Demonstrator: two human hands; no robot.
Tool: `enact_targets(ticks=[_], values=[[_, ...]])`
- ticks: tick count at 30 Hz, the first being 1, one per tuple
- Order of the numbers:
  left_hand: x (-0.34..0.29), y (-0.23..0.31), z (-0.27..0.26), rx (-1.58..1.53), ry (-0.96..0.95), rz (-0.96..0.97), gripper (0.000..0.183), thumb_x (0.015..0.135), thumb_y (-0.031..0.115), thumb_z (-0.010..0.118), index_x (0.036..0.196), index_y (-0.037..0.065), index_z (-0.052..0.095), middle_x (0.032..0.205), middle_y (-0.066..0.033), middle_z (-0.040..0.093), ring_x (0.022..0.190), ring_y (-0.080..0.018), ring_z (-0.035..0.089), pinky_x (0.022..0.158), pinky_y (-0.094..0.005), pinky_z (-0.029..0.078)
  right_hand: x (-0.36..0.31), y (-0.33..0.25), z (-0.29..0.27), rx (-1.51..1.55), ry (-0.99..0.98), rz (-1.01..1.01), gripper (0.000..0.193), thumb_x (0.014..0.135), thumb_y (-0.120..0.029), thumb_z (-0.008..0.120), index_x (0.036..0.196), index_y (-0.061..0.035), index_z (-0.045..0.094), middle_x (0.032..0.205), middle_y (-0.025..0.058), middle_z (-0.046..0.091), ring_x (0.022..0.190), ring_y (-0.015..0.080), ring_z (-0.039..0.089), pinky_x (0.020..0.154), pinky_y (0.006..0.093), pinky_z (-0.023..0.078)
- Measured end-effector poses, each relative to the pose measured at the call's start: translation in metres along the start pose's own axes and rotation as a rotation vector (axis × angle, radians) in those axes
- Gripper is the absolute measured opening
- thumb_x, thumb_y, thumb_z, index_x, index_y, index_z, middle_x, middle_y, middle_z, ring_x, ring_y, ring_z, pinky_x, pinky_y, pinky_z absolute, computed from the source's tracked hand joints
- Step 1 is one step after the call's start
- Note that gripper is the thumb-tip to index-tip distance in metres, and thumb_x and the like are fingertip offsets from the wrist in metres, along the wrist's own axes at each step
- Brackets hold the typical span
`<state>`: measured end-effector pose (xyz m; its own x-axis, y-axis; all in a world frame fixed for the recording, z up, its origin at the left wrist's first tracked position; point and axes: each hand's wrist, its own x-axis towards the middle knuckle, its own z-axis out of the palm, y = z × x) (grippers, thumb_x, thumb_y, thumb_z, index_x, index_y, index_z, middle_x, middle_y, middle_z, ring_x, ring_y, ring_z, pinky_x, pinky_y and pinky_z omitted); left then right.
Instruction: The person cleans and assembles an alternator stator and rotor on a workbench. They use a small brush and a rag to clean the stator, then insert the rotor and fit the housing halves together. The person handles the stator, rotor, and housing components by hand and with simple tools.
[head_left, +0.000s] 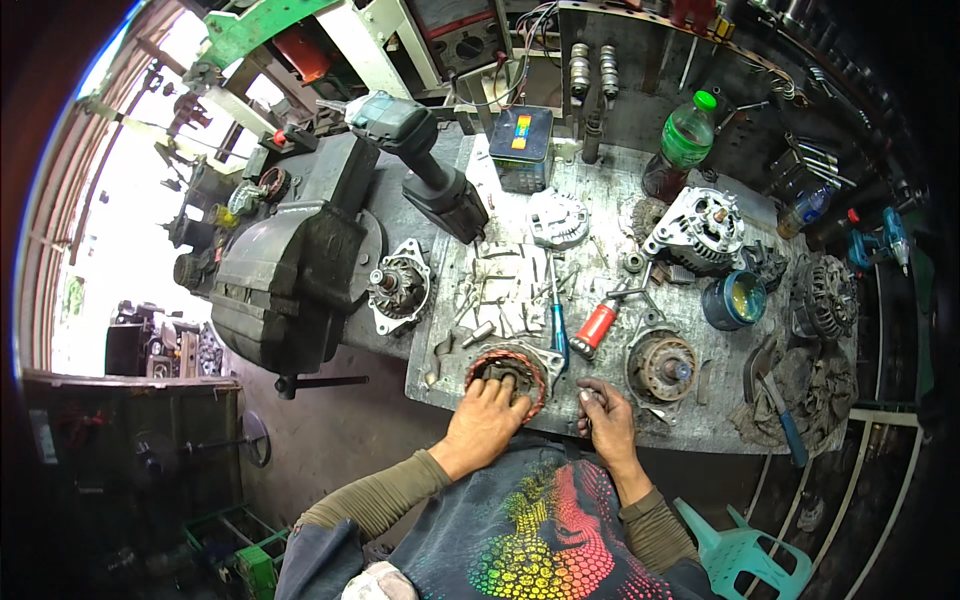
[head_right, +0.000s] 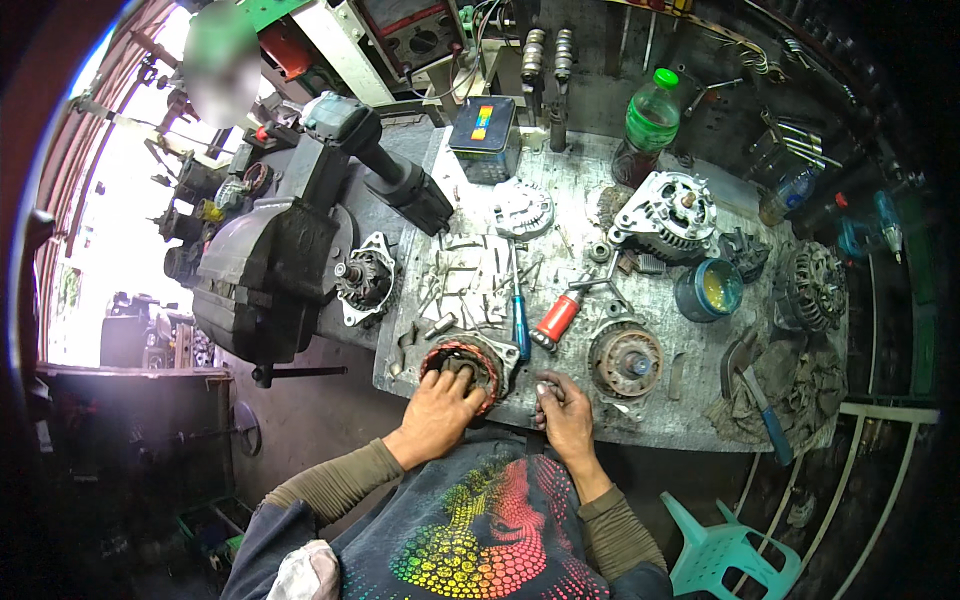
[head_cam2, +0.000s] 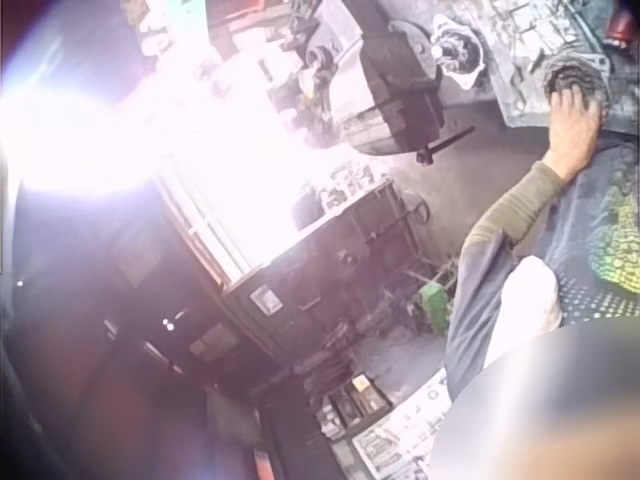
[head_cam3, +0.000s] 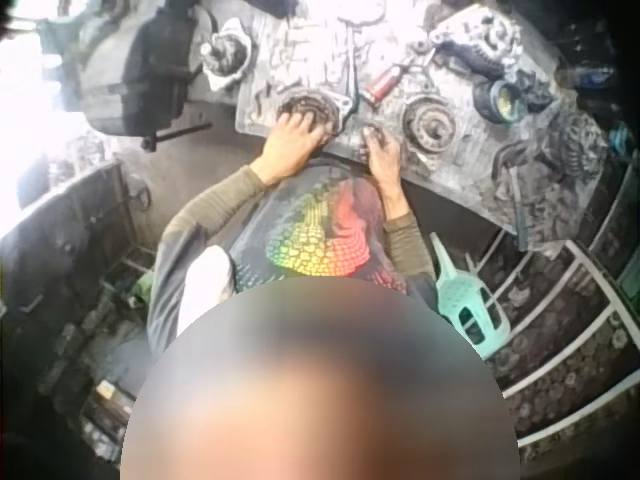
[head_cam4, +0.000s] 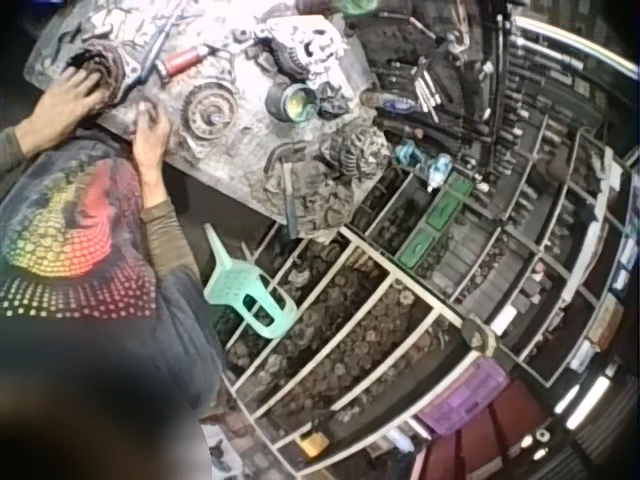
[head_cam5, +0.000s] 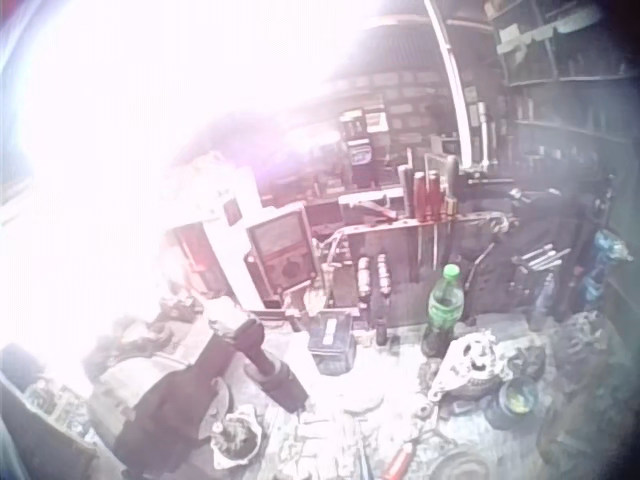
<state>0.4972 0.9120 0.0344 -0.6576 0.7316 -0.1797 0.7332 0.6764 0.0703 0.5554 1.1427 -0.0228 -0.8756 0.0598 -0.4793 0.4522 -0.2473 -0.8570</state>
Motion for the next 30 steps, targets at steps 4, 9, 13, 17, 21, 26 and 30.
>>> enact_targets(ticks=[4, 9, 13, 17, 21, 26, 30], values=[[-0.002, -0.026, -0.028, -0.248, 0.095, 0.158, 0.03, 0.09, 0.023, 0.07, 0.114, 0.005, 0.067, 0.125, -0.0217, 0.066, 0.112, -0.0336, 0.062, 0.094, -0.0437, 0.05, 0.0, 0.002, 0.027, 0.044, 0.03, -0.037, 0.065, 0.101, -0.034, 0.075, 0.147, 0.0031, 0.05, 0.089, 0.0021, 0.064, 0.066, 0.0071, 0.058, 0.053, 0.0218, 0.046], [0.032, -0.101, -0.046, -0.627, 0.365, -0.164, 0.026, 0.095, 0.027, 0.074, 0.089, 0.002, 0.075, 0.067, -0.0227, 0.067, 0.067, -0.0421, 0.07, 0.063, -0.0529, 0.054, 0.0, 0.005, 0.054, 0.123, 0.083, -0.066, 0.088, 0.096, -0.041, 0.079, 0.157, 0.0068, 0.036, 0.102, 0.0073, 0.066, 0.068, 0.0086, 0.059, 0.055, 0.0229, 0.048], [0.105, -0.148, -0.014, -0.386, -0.024, -0.335, 0.04, 0.09, 0.035, 0.076, 0.095, -0.005, 0.075, 0.092, -0.0287, 0.075, 0.091, -0.0439, 0.074, 0.083, -0.0521, 0.059, 0.0, 0.001, 0.069, 0.072, 0.138, -0.091, 0.095, 0.092, -0.038, 0.084, 0.161, 0.0031, 0.032, 0.117, 0.0138, 0.069, 0.072, 0.0086, 0.062, 0.055, 0.0224, 0.049], [0.135, -0.141, 0.015, -0.362, -0.03, -0.326, 0.038, 0.087, 0.031, 0.074, 0.095, -0.006, 0.075, 0.094, -0.0296, 0.074, 0.094, -0.0452, 0.074, 0.088, -0.0519, 0.059, 0.001, -0.011, 0.071, -0.016, 0.124, -0.016, 0.091, 0.09, -0.026, 0.086, 0.16, 0.0002, 0.035, 0.113, 0.0133, 0.071, 0.067, 0.0075, 0.061, 0.051, 0.0227, 0.047], [0.134, -0.132, 0.017, -0.42, 0.068, -0.352, 0.036, 0.089, 0.03, 0.073, 0.096, -0.005, 0.071, 0.093, -0.0293, 0.074, 0.092, -0.0468, 0.072, 0.083, -0.0541, 0.057, 0.005, -0.018, 0.07, -0.07, 0.087, 0.008, 0.08, 0.09, -0.014, 0.082, 0.156, 0.0023, 0.04, 0.109, 0.0128, 0.072, 0.071, 0.0084, 0.063, 0.053, 0.0235, 0.049], [0.122, -0.131, -0.017, -0.712, 0.459, -0.427, 0.026, 0.1, 0.021, 0.07, 0.107, -0.002, 0.058, 0.089, -0.0208, 0.073, 0.08, -0.0311, 0.074, 0.071, -0.0463, 0.06, 0.007, -0.022, 0.073, 0.069, 0.147, -0.123, 0.083, 0.087, -0.009, 0.083, 0.155, 0.0113, 0.039, 0.096, 0.01, 0.072, 0.064, 0.007, 0.062, 0.048, 0.022, 0.046], [0.099, -0.132, -0.067, -1.637, 0.598, -0.34, 0.012, 0.107, 0.009, 0.06, 0.112, 0.0, 0.053, 0.082, -0.0077, 0.069, 0.075, -0.0144, 0.072, 0.063, -0.0251, 0.059, 0.006, -0.036, 0.06, -0.037, 0.099, -0.077, 0.066, 0.09, -0.004, 0.079, 0.145, 0.0132, 0.048, 0.115, 0.0208, 0.073, 0.097, 0.0197, 0.074, 0.082, 0.0291, 0.061]])
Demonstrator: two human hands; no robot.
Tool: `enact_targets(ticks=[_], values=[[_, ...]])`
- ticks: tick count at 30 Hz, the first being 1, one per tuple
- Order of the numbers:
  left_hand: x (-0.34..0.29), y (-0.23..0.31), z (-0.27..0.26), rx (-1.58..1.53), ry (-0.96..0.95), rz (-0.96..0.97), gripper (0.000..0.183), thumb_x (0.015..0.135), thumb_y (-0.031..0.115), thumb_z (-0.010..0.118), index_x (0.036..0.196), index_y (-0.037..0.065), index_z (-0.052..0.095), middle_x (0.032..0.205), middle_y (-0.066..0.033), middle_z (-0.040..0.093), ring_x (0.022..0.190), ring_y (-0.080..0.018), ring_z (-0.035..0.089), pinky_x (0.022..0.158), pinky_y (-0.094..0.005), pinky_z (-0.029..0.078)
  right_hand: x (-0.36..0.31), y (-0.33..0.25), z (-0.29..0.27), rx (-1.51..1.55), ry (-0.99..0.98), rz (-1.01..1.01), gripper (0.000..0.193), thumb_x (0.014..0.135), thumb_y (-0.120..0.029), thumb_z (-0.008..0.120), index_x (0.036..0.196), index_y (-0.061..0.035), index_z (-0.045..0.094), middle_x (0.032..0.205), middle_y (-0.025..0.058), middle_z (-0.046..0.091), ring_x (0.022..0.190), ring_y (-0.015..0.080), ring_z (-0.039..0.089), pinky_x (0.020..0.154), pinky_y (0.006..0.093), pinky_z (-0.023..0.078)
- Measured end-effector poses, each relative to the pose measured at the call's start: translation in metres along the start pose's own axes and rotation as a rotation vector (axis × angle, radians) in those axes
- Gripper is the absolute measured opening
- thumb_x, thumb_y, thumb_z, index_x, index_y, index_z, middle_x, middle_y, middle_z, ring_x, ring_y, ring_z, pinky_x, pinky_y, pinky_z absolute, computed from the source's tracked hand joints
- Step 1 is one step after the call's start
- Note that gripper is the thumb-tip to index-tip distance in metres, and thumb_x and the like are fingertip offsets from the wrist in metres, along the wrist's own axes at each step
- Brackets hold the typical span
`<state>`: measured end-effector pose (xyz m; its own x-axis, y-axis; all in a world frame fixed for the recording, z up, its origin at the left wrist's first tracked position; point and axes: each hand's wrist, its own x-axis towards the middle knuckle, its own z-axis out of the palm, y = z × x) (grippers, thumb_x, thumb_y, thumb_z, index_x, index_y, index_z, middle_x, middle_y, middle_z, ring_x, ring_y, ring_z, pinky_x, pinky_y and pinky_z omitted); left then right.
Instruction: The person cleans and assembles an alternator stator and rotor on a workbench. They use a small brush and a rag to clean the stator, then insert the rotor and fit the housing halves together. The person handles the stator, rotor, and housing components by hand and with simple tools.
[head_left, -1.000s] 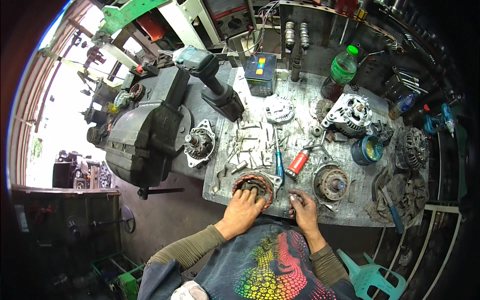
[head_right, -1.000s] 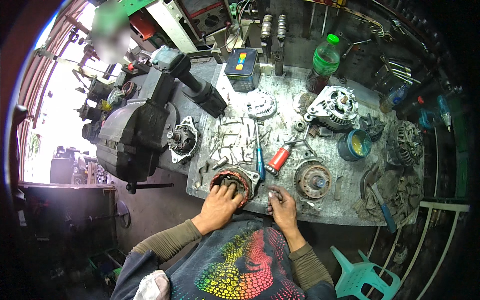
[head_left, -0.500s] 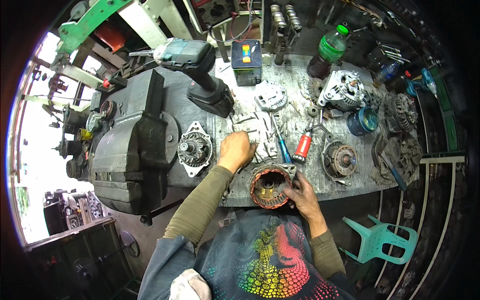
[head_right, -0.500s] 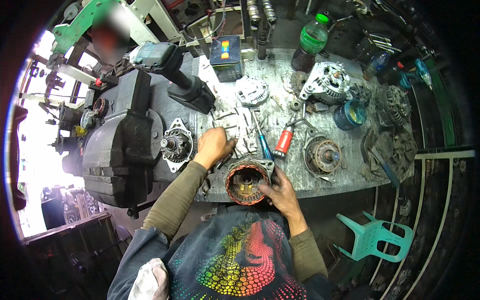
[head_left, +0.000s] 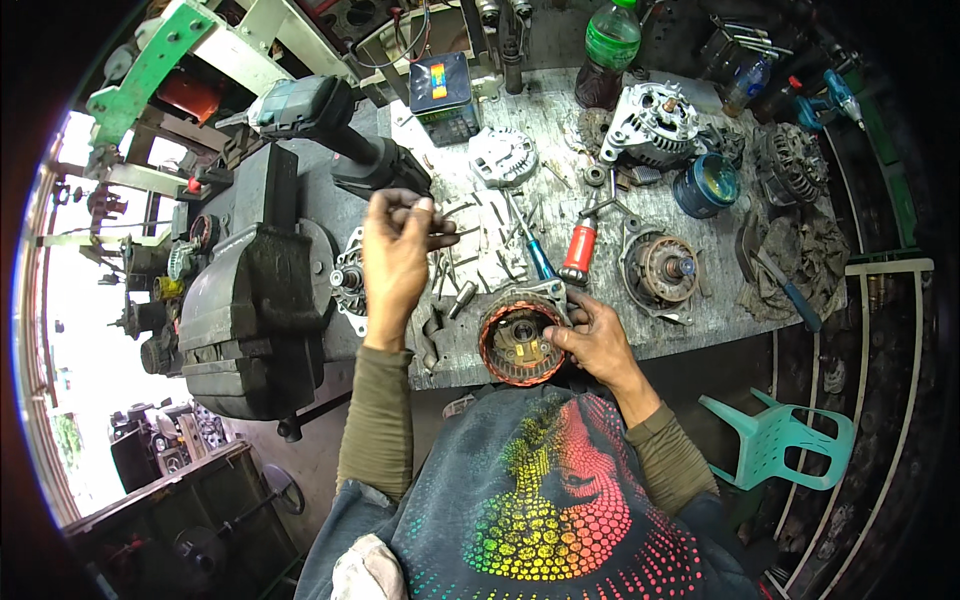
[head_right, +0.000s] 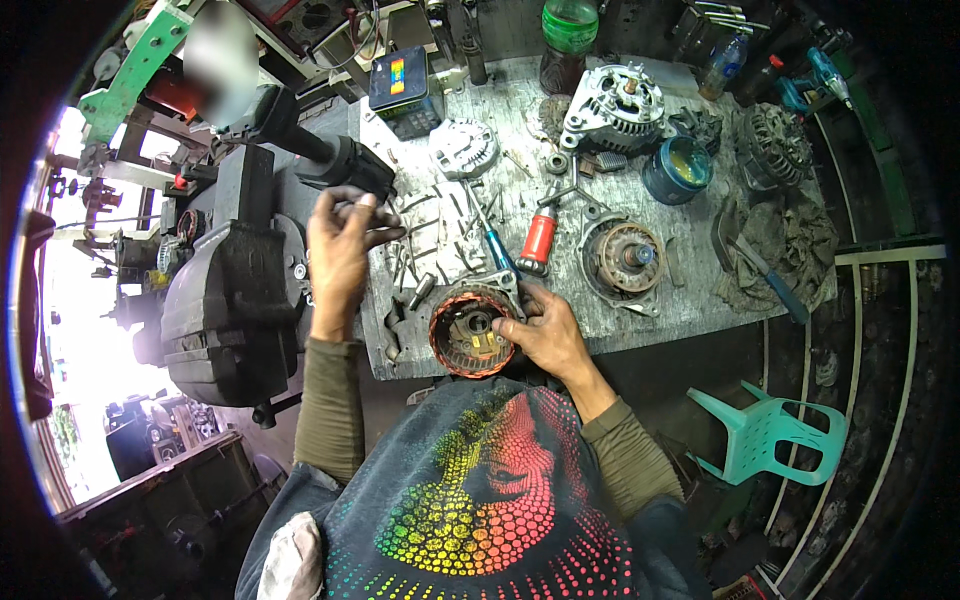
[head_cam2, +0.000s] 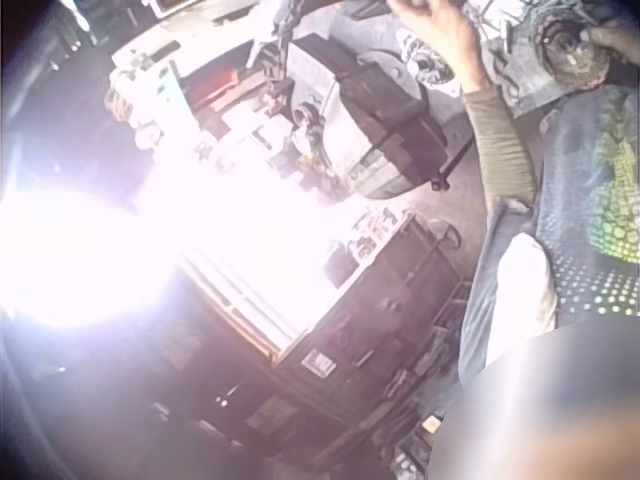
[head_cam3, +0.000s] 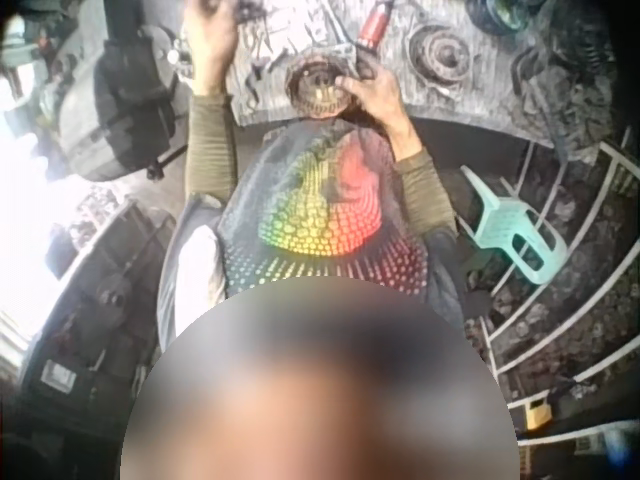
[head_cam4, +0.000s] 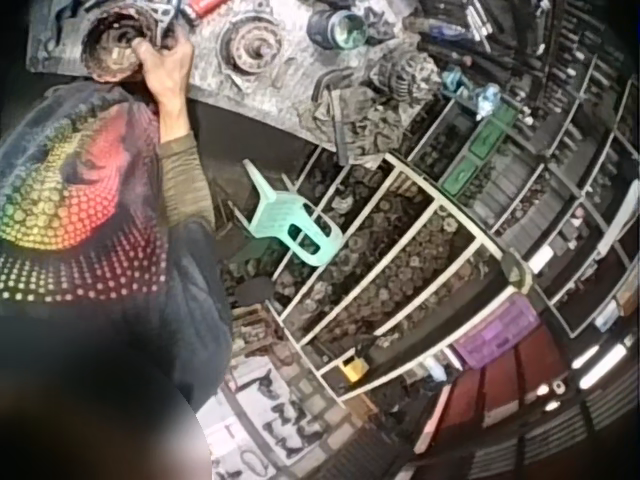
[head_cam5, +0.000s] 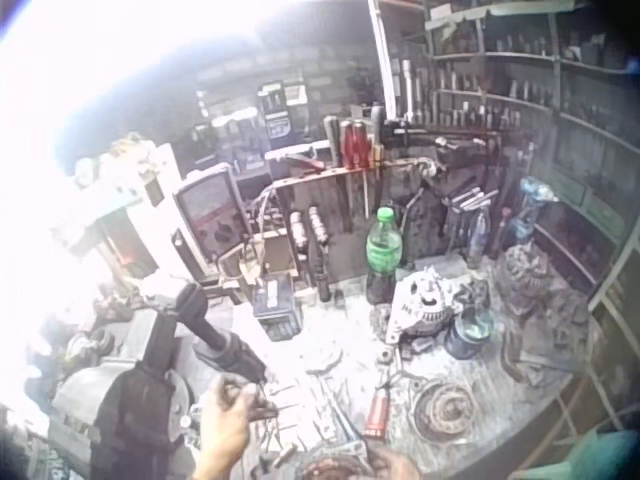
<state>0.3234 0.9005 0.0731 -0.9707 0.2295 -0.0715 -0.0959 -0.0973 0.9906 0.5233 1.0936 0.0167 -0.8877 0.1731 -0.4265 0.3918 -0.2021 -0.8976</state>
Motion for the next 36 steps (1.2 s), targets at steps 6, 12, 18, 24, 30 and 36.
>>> enact_targets(ticks=[6, 12, 18, 24, 30, 36], values=[[-0.073, 0.045, -0.007, 0.627, -0.134, -0.122, 0.025, 0.101, 0.012, 0.069, 0.123, 0.002, 0.075, 0.095, -0.0106, 0.075, 0.09, -0.0188, 0.068, 0.086, -0.0339, 0.053, 0.012, -0.01, 0.002, -0.027, 0.002, -0.008, 0.065, 0.09, -0.015, 0.083, 0.139, 0.0141, 0.053, 0.098, 0.0134, 0.072, 0.079, 0.0135, 0.066, 0.068, 0.0268, 0.053], [-0.135, 0.03, 0.005, 0.815, -0.296, -0.104, 0.031, 0.096, 0.001, 0.067, 0.125, 0.002, 0.074, 0.092, -0.0148, 0.063, 0.08, -0.0261, 0.064, 0.077, -0.0377, 0.051, 0.013, -0.008, 0.005, -0.058, -0.006, -0.066, 0.06, 0.09, -0.013, 0.083, 0.134, 0.0163, 0.054, 0.104, 0.0179, 0.074, 0.093, 0.018, 0.072, 0.08, 0.0296, 0.06], [-0.14, -0.005, 0.03, 1.184, -0.267, 0.058, 0.012, 0.092, 0.011, 0.071, 0.1, 0.003, 0.076, 0.087, -0.0185, 0.068, 0.083, -0.0409, 0.07, 0.076, -0.05, 0.056, 0.014, -0.002, 0.011, -0.098, -0.01, -0.103, 0.07, 0.088, -0.012, 0.085, 0.139, 0.0177, 0.048, 0.11, 0.0219, 0.072, 0.098, 0.0222, 0.072, 0.084, 0.0312, 0.06], [-0.138, -0.019, 0.044, 1.346, -0.391, 0.097, 0.014, 0.084, -0.001, 0.067, 0.096, -0.008, 0.067, 0.109, -0.0291, 0.062, 0.099, -0.0433, 0.07, 0.082, -0.049, 0.06, 0.022, 0.01, 0.004, -0.039, -0.02, -0.102, 0.065, 0.087, -0.014, 0.087, 0.134, 0.016, 0.055, 0.097, 0.0144, 0.072, 0.078, 0.0143, 0.068, 0.066, 0.0289, 0.055], [-0.137, -0.019, 0.051, 1.433, -0.352, 0.039, 0.01, 0.081, 0.001, 0.07, 0.088, -0.006, 0.07, 0.101, -0.0282, 0.066, 0.09, -0.042, 0.074, 0.075, -0.0481, 0.062, 0.028, 0.029, 0.01, -0.118, 0.042, -0.217, 0.069, 0.081, -0.025, 0.092, 0.129, 0.0137, 0.06, 0.083, 0.0076, 0.066, 0.066, 0.0097, 0.054, 0.054, 0.0282, 0.045], [-0.135, -0.021, 0.048, 1.482, -0.326, -0.013, 0.01, 0.079, 0.007, 0.074, 0.082, -0.002, 0.074, 0.093, -0.0245, 0.072, 0.083, -0.0402, 0.076, 0.071, -0.048, 0.062, 0.025, 0.032, 0.009, -0.061, 0.002, -0.203, 0.071, 0.083, -0.022, 0.09, 0.134, 0.0143, 0.056, 0.1, 0.0173, 0.073, 0.082, 0.0176, 0.069, 0.07, 0.0309, 0.056]])
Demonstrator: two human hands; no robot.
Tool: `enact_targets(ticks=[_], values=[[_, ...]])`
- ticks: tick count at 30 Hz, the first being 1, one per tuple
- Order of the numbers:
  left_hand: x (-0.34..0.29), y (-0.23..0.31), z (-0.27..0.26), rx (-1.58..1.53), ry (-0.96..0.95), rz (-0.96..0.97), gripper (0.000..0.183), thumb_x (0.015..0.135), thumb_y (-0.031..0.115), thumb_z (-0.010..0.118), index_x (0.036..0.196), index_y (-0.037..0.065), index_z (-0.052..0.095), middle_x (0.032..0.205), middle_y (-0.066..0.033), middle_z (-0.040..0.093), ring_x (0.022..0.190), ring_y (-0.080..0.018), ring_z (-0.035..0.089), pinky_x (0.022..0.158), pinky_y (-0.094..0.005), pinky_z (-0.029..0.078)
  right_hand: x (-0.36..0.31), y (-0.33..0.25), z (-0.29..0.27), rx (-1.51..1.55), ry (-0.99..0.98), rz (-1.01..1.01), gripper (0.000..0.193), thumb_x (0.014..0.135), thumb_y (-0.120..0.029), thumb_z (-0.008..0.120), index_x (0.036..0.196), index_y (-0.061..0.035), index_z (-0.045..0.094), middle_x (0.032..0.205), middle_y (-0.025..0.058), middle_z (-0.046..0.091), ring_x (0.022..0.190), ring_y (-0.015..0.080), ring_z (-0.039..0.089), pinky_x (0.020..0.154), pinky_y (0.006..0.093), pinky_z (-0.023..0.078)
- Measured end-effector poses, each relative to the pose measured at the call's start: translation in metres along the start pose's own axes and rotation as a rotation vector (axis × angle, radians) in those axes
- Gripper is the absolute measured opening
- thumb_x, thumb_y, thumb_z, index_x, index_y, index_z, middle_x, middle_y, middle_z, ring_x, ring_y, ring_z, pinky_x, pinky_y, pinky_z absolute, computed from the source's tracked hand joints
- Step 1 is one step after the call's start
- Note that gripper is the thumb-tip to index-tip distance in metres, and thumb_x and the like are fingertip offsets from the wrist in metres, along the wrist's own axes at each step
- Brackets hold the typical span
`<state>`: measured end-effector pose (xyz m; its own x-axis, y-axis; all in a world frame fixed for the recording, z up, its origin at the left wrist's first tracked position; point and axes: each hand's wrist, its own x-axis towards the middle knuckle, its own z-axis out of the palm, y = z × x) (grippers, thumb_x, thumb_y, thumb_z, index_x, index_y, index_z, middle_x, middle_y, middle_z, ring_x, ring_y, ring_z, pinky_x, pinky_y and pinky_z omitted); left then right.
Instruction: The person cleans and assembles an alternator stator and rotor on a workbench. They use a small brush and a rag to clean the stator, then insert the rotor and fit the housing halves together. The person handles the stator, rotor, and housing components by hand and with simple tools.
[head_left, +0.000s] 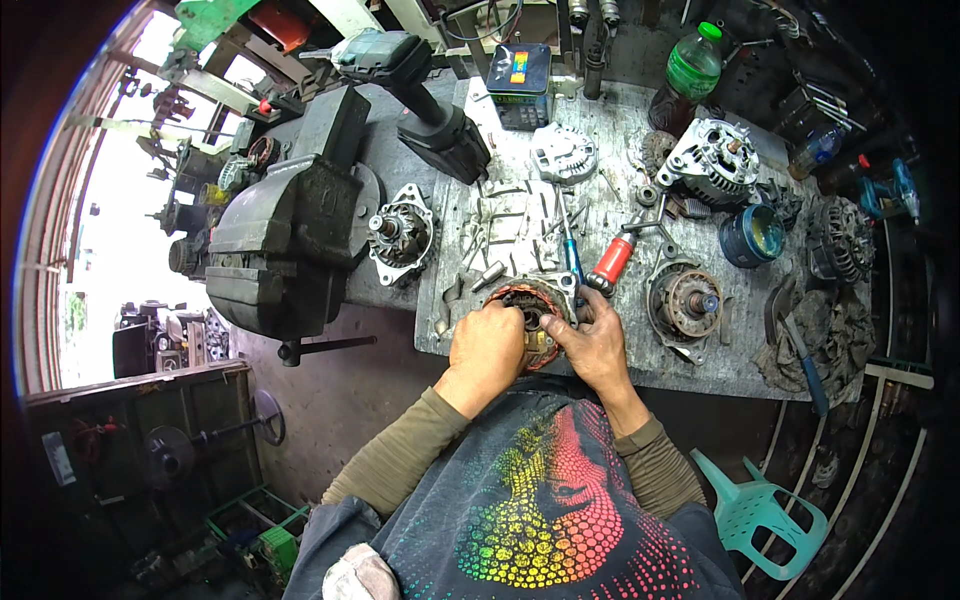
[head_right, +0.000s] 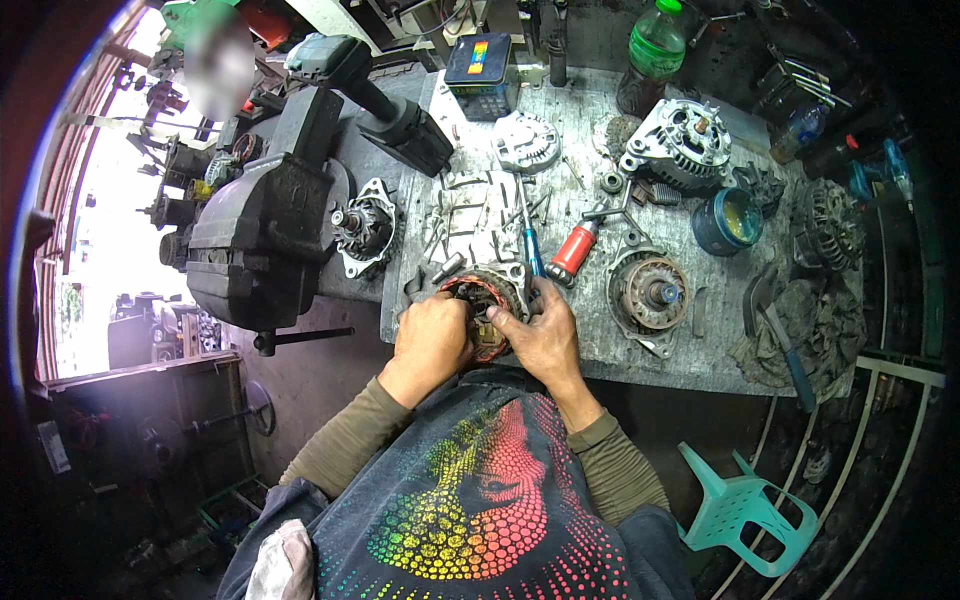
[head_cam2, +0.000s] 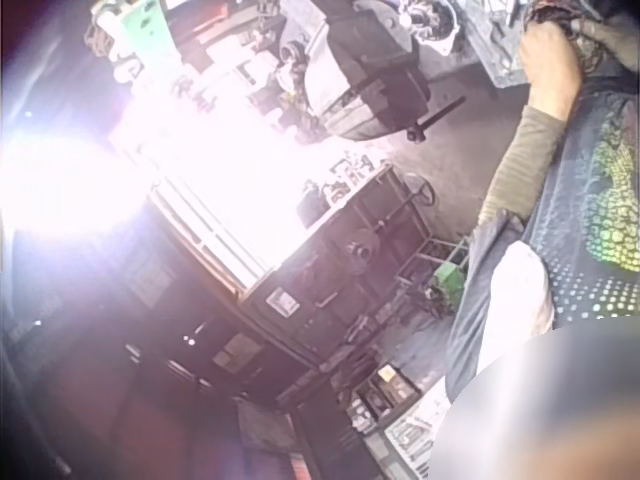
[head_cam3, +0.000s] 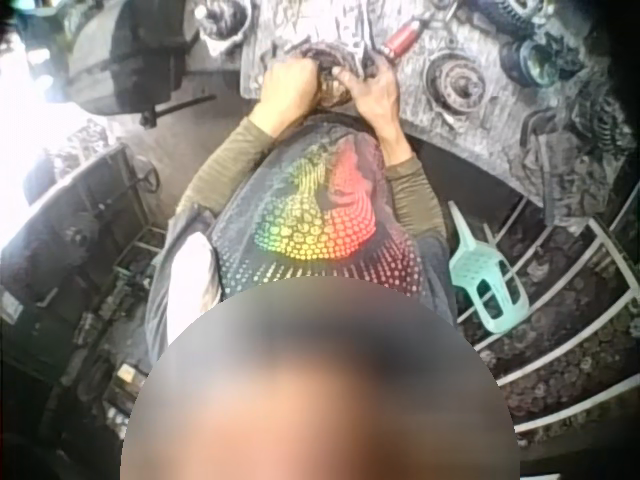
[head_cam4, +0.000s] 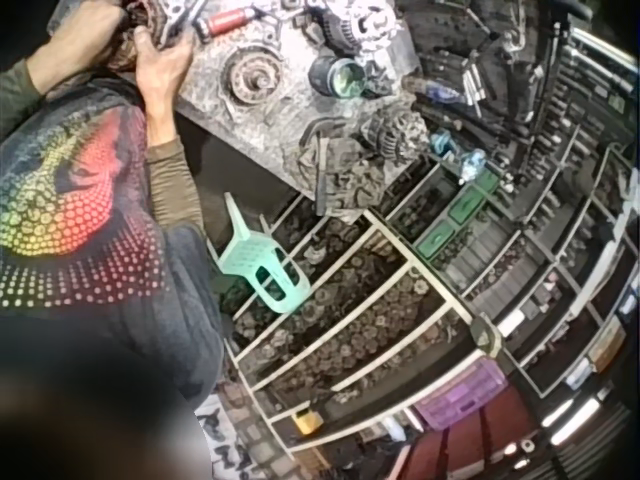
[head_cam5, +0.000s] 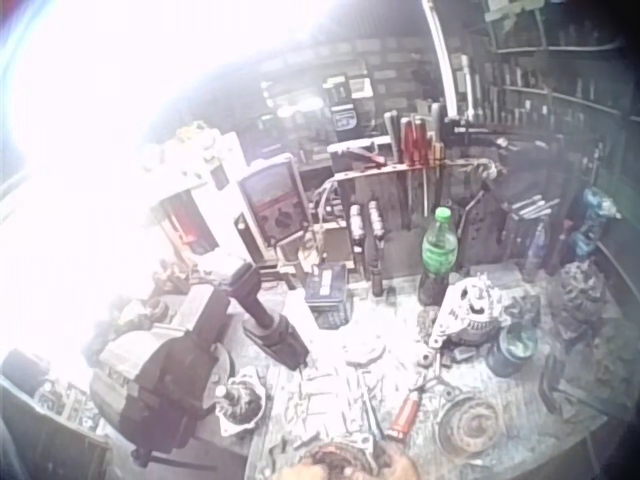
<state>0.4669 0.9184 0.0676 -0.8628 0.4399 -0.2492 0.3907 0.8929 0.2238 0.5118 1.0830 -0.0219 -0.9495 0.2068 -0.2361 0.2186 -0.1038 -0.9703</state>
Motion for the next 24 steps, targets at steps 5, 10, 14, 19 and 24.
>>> enact_targets(ticks=[5, 10, 14, 19, 24], values=[[-0.003, 0.001, 0.002, -0.009, 0.013, 0.009, 0.01, 0.079, 0.008, 0.073, 0.083, 0.0, 0.074, 0.089, -0.0215, 0.073, 0.082, -0.0393, 0.076, 0.07, -0.0475, 0.061, -0.001, -0.005, 0.0, -0.043, -0.008, -0.001, 0.069, 0.085, -0.02, 0.088, 0.134, 0.0155, 0.055, 0.1, 0.018, 0.074, 0.083, 0.0171, 0.07, 0.07, 0.0305, 0.057], [-0.004, 0.002, 0.008, -0.029, 0.067, -0.012, 0.009, 0.08, 0.008, 0.071, 0.084, 0.0, 0.073, 0.089, -0.0222, 0.074, 0.081, -0.0395, 0.076, 0.071, -0.0477, 0.061, -0.001, -0.012, -0.002, 0.018, -0.037, 0.047, 0.07, 0.085, -0.021, 0.089, 0.134, 0.0163, 0.055, 0.098, 0.0177, 0.074, 0.08, 0.0157, 0.069, 0.067, 0.0296, 0.056], [-0.001, -0.001, 0.01, -0.037, 0.053, -0.012, 0.008, 0.081, 0.007, 0.07, 0.085, 0.0, 0.072, 0.089, -0.0237, 0.074, 0.082, -0.0399, 0.076, 0.071, -0.0484, 0.061, -0.001, -0.02, -0.003, -0.142, -0.036, 0.026, 0.068, 0.084, -0.024, 0.09, 0.132, 0.013, 0.059, 0.086, 0.0106, 0.07, 0.066, 0.0107, 0.058, 0.057, 0.029, 0.048], [0.008, 0.0, 0.009, -0.008, -0.003, -0.037, 0.009, 0.082, 0.006, 0.068, 0.084, -0.002, 0.072, 0.088, -0.0252, 0.074, 0.083, -0.0416, 0.076, 0.073, -0.0497, 0.061, -0.003, -0.032, -0.003, -0.239, -0.001, 0.049, 0.066, 0.083, -0.025, 0.089, 0.131, 0.0103, 0.061, 0.084, 0.0088, 0.07, 0.064, 0.0103, 0.056, 0.057, 0.0294, 0.046], [0.012, -0.005, 0.007, -0.032, -0.081, -0.025, 0.014, 0.084, 0.008, 0.069, 0.086, -0.005, 0.073, 0.09, -0.0271, 0.074, 0.085, -0.0445, 0.075, 0.077, -0.0521, 0.061, -0.002, -0.04, -0.004, -0.223, -0.032, 0.014, 0.065, 0.084, -0.026, 0.089, 0.129, 0.0119, 0.061, 0.089, 0.0125, 0.073, 0.071, 0.0125, 0.064, 0.062, 0.0291, 0.052]])
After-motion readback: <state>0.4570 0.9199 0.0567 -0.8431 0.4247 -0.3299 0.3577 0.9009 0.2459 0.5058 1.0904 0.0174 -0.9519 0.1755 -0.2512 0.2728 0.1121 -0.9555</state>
